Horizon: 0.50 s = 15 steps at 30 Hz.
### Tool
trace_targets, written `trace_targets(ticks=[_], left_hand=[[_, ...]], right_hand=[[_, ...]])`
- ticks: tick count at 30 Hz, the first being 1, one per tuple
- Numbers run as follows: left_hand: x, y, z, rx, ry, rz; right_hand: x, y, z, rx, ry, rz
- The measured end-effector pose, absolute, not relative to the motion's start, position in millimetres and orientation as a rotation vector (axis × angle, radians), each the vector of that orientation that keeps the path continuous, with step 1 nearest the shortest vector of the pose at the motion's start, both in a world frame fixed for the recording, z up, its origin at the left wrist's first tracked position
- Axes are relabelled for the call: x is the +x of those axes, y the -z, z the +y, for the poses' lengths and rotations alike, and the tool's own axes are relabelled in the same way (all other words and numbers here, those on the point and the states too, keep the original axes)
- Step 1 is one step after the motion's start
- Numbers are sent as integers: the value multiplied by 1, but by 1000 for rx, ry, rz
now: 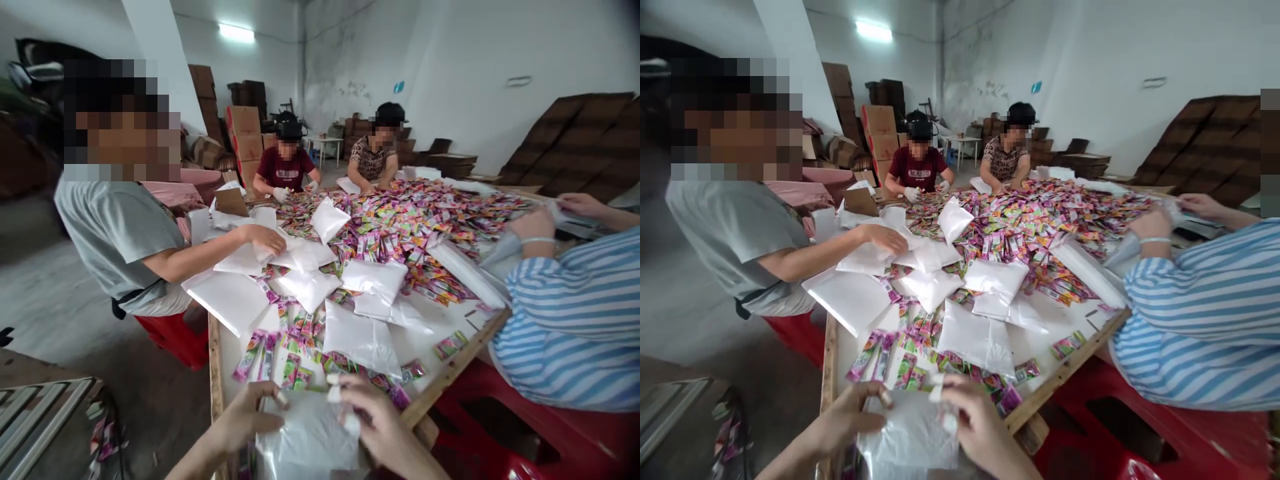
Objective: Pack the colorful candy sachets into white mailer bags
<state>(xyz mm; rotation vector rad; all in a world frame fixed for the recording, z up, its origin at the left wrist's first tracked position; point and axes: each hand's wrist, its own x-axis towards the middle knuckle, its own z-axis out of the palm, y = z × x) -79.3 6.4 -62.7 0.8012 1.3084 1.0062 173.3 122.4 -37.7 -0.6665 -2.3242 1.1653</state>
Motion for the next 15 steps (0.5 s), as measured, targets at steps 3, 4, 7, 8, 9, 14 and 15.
trace_targets(ticks=[3, 4, 7, 8, 9, 14, 15], left_hand=[[-90, 27, 33, 731, -1159, 1317], [-94, 10, 47, 730, -1237, 1343], [-108, -39, 105, 672, -1574, 1271], [-112, -53, 128, 689, -1697, 1220], [-115, -64, 153, 705, -1795, 1163], [-127, -93, 274, 684, -2141, 1145], [-128, -92, 291, 685, -2153, 1200]], right_hand=[[196, 19, 152, -858, -1076, -1909], [203, 17, 160, -915, -1060, -1789], [216, 15, 177, -1045, -1033, -1539], [217, 16, 179, -1064, -1036, -1510], [218, 18, 180, -1077, -1047, -1495], [216, 29, 176, -1088, -1164, -1478], [217, 33, 177, -1076, -1194, -1466]])
